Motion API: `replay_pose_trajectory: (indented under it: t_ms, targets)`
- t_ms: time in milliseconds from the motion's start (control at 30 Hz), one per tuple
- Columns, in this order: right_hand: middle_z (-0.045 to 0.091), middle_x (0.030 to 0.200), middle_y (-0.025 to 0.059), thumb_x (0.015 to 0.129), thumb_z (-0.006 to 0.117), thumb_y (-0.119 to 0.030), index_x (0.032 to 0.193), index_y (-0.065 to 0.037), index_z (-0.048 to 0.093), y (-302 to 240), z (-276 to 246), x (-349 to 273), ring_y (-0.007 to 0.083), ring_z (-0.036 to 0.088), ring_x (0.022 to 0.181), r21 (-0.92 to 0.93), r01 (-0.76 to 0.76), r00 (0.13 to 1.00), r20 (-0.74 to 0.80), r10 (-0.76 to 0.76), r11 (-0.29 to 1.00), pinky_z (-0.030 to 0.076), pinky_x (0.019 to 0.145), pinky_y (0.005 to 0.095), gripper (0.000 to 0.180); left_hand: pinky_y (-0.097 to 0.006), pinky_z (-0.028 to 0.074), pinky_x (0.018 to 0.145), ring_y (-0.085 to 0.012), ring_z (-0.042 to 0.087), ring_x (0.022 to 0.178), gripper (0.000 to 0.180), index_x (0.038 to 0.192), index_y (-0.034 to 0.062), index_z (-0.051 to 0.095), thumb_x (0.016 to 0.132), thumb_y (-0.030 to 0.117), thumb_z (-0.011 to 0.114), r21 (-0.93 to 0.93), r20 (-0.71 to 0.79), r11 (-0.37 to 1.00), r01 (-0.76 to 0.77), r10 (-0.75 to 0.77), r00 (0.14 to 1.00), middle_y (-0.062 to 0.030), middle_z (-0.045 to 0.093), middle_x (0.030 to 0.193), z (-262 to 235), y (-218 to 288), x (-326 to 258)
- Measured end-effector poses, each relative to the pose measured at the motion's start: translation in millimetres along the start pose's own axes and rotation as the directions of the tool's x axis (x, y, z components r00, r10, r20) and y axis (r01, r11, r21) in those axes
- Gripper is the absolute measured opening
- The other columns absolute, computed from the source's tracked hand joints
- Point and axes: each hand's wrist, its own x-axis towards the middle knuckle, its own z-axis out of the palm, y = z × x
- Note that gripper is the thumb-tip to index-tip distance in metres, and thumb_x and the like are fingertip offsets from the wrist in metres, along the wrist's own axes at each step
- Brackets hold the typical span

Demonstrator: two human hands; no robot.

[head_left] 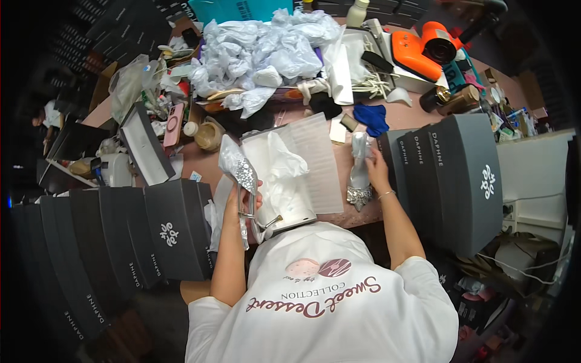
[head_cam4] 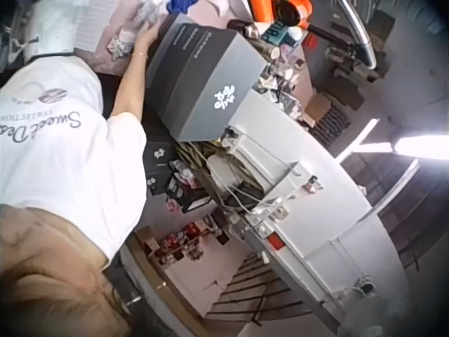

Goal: Packing pairs of silver high-heeled shoes into boxes with protective wrapping.

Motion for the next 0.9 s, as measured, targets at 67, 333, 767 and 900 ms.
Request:
replay_pose_trajectory:
  t_ms: [67, 333, 767, 900]
  targets:
    - [0.064, 0.092, 0.02, 0.085, 0.055, -0.015, 0.121, -0.001, 0.051, 19, 5, 9, 0.0317, 0.063, 0.091, -0.119, 0.102, 0.991, -0.069, -0.111, 0.988, 0.047, 0.078, 0.0396, 0.039, -0.028, 0.055, 0.052, -0.0199, 0.062, 0.064, 0.039, 0.124, 0.007, 0.044, 0.089, 0.019, 0.058, 0.144, -0.087, 0.984, -0.101, 0.114, 0.99, -0.0133, 0.061, 0.102, -17, 23, -12]
    - [0.038, 0.136, 0.0259, 0.077, 0.067, -0.012, 0.133, -0.003, 0.04, -218, 33, -48, 0.037, 0.041, 0.124, 0.111, 0.661, 0.64, 0.432, -0.635, 0.742, 0.035, 0.102, 0.0392, 0.063, -0.03, 0.05, 0.079, -0.0161, 0.058, 0.098, 0.047, 0.132, 0.0081, 0.039, 0.089, 0.009, 0.058, 0.32, -0.34, 0.932, -0.168, 0.279, 0.898, -0.0063, 0.056, 0.114, -22, 18, -29]
    - [0.051, 0.084, 0.017, 0.055, 0.062, 0.009, 0.081, -0.002, 0.05, -245, 48, -39, 0.0386, 0.05, 0.083, 0.072, 0.716, 0.678, 0.164, -0.716, 0.695, 0.042, 0.071, 0.0431, 0.03, -0.03, 0.055, 0.066, -0.0171, 0.063, 0.081, 0.038, 0.125, 0.0068, 0.04, 0.09, 0.011, 0.055, 0.218, -0.134, 0.926, -0.308, 0.341, 0.93, -0.0088, 0.059, 0.102, -49, 34, -62]
    - [0.055, 0.094, 0.0156, 0.066, 0.067, -0.006, 0.095, -0.004, 0.057, -169, 136, -86, 0.0352, 0.053, 0.094, 0.005, 0.76, 0.477, 0.675, -0.563, 0.65, 0.045, 0.078, 0.0418, 0.031, -0.036, 0.057, 0.065, -0.0221, 0.065, 0.08, 0.037, 0.123, 0.0049, 0.042, 0.088, 0.01, 0.053, 0.134, -0.042, 0.966, -0.221, 0.228, 0.973, -0.0108, 0.061, 0.098, 8, 30, -36]
